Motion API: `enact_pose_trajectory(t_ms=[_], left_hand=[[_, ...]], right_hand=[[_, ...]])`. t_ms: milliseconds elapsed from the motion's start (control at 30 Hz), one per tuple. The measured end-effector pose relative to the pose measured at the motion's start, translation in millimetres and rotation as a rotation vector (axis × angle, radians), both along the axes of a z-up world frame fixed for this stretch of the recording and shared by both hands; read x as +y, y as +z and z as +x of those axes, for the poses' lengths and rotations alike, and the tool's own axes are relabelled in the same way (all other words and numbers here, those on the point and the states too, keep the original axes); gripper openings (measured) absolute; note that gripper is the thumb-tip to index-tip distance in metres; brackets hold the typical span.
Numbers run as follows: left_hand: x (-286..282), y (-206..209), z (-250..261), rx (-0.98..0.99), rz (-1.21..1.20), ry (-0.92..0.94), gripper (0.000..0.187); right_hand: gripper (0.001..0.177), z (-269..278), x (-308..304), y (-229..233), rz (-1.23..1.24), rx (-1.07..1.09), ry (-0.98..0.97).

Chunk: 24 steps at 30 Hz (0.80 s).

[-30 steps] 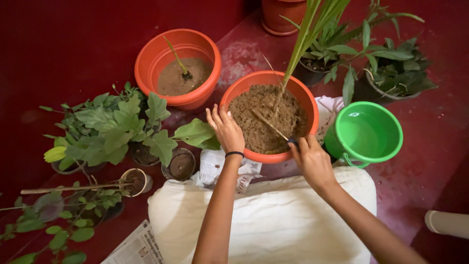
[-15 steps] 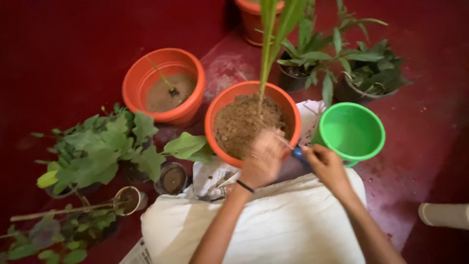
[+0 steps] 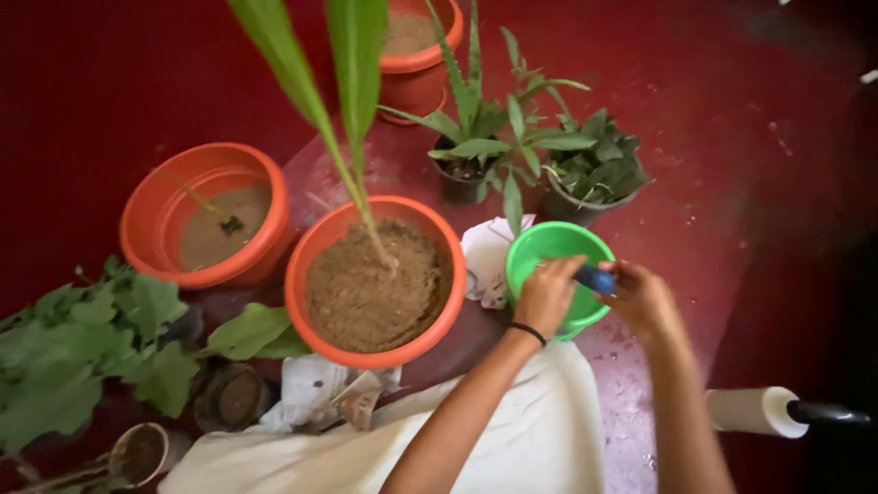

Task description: The person is potting a plant in an orange pot. They use their hands to press the soil around the plant and a screwdriver to loosen and adjust the soil. A green bucket of water is nearby, and other potted plants are visible in the background.

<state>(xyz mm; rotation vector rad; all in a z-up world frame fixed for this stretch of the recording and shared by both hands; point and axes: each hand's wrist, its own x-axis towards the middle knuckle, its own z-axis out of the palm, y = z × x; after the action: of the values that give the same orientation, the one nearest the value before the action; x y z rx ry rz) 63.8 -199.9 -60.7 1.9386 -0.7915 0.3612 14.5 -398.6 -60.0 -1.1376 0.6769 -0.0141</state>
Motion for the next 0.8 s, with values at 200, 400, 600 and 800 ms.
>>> enact_pose_trajectory(t_ms=[200,400,600,800], left_hand=[[-11,-60,51,0.548,-0.149,0.1,0.038],[-8,-81,71,0.629,-0.035,0.128,0.035],[-16,-109,82,0.67,0.086,0.077,0.04],[-33,-153,92,0.66,0.141,-0.039,0.039]], right_hand=[[0.026,95,-12,-184,0.861,0.2,-0.38],[0.025,135,11,-220,0.814,0.179,-0.502],[0.025,122,-12,-210,0.952,-0.158,-0.241],[0.03,106,-26,-62,1.265,-0.293,0.252]])
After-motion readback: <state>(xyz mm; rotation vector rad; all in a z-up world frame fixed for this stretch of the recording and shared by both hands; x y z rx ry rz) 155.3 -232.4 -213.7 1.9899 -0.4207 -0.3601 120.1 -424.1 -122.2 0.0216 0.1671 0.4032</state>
